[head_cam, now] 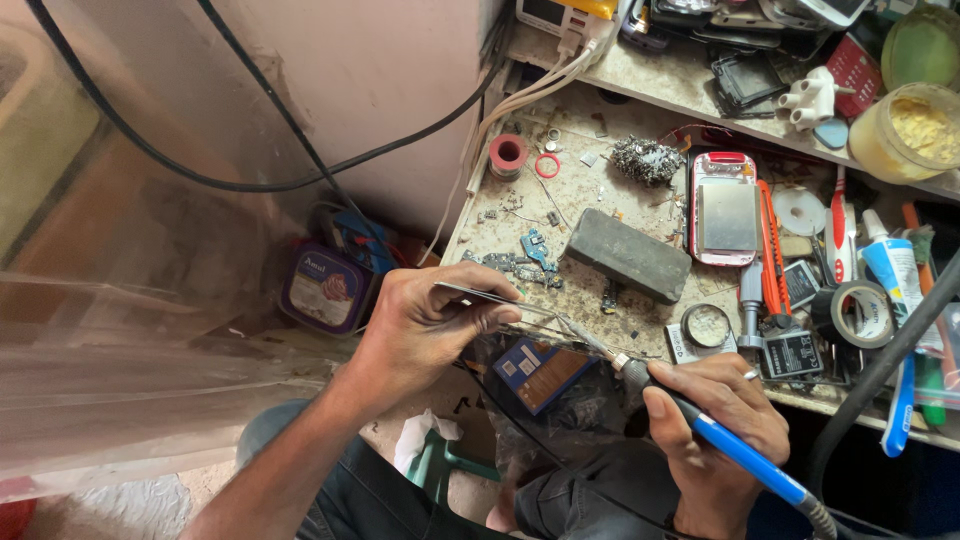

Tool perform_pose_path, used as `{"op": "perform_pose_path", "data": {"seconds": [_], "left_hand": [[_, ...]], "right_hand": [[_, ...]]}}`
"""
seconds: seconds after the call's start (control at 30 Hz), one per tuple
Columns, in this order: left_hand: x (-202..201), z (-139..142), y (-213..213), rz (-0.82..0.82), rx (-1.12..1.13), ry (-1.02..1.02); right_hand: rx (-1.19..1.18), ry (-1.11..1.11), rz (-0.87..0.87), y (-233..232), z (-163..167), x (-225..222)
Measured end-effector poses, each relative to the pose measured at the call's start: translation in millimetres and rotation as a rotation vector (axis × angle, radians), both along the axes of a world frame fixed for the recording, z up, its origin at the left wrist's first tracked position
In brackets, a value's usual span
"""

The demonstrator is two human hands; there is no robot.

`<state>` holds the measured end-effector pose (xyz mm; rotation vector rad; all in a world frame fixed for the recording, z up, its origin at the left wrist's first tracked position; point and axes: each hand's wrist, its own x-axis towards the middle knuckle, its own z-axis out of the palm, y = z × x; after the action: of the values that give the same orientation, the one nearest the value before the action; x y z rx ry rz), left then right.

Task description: The person uses tweezers and a soldering iron to repair a small circuit board. They pick up components, apply heat, and adjust parts on the board while sitting on the floor in a cluttered workspace.

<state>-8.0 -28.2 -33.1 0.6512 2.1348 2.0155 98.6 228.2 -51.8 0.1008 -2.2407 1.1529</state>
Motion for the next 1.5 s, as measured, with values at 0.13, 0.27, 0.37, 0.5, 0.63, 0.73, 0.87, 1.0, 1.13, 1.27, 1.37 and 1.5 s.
{"op": "perform_pose_path", "data": {"seconds": [0.13,0.27,0.37,0.5,0.63,0.73,0.87,1.0,1.13,1.27,1.37,1.5], "left_hand": [[0.0,-0.7,0.3,0.01,-0.03,0.011],[-1.2,-1.5,0.9,-0.005,-0.001,0.009],[-1.2,-1.8,0.5,0.011,-0.028,0.011],[-0.7,-2.5,0.1,0.009,-0.015,0.009],[-0.8,-3.3,-0.1,0.008,-0.011,0.012],[-1.1,-3.8,0.6,0.009,-0.012,0.01],[-1.8,-4.1,1.5,0.024,-0.034,0.006],[-2.5,-4.3,0.9,0.023,-0.045,0.024],[-3.0,-5.3,1.2,0.019,-0.023,0.013],[-2.8,-6.6,0.4,0.022,-0.011,-0.003],[-2.5,-7.3,0.1,0.019,0.013,-0.058],[-1.7,-9.0,0.2,0.022,-0.004,-0.016]], "right_hand": [[-0.01,0.013,0.009,0.6,-1.4,-0.6],[-0.003,0.024,0.018,1.9,-2.1,-0.8],[0.007,0.018,0.016,1.7,-1.8,-0.7],[0.017,0.018,0.016,1.2,-1.4,-1.7],[-0.005,0.031,0.014,1.2,-2.4,-1.9],[-0.014,0.026,0.009,2.2,-3.2,-0.6],[-0.054,0.032,0.016,2.7,-4.9,-1.6],[-0.04,0.013,0.0,2.3,-3.7,-1.2],[-0.034,0.002,-0.009,1.2,-1.8,-1.5],[-0.026,0.014,-0.01,1.7,-0.7,-2.7],[-0.032,0.021,-0.002,1.7,-0.7,-3.8],[-0.042,0.024,-0.008,2.2,-0.4,-3.7]]}}
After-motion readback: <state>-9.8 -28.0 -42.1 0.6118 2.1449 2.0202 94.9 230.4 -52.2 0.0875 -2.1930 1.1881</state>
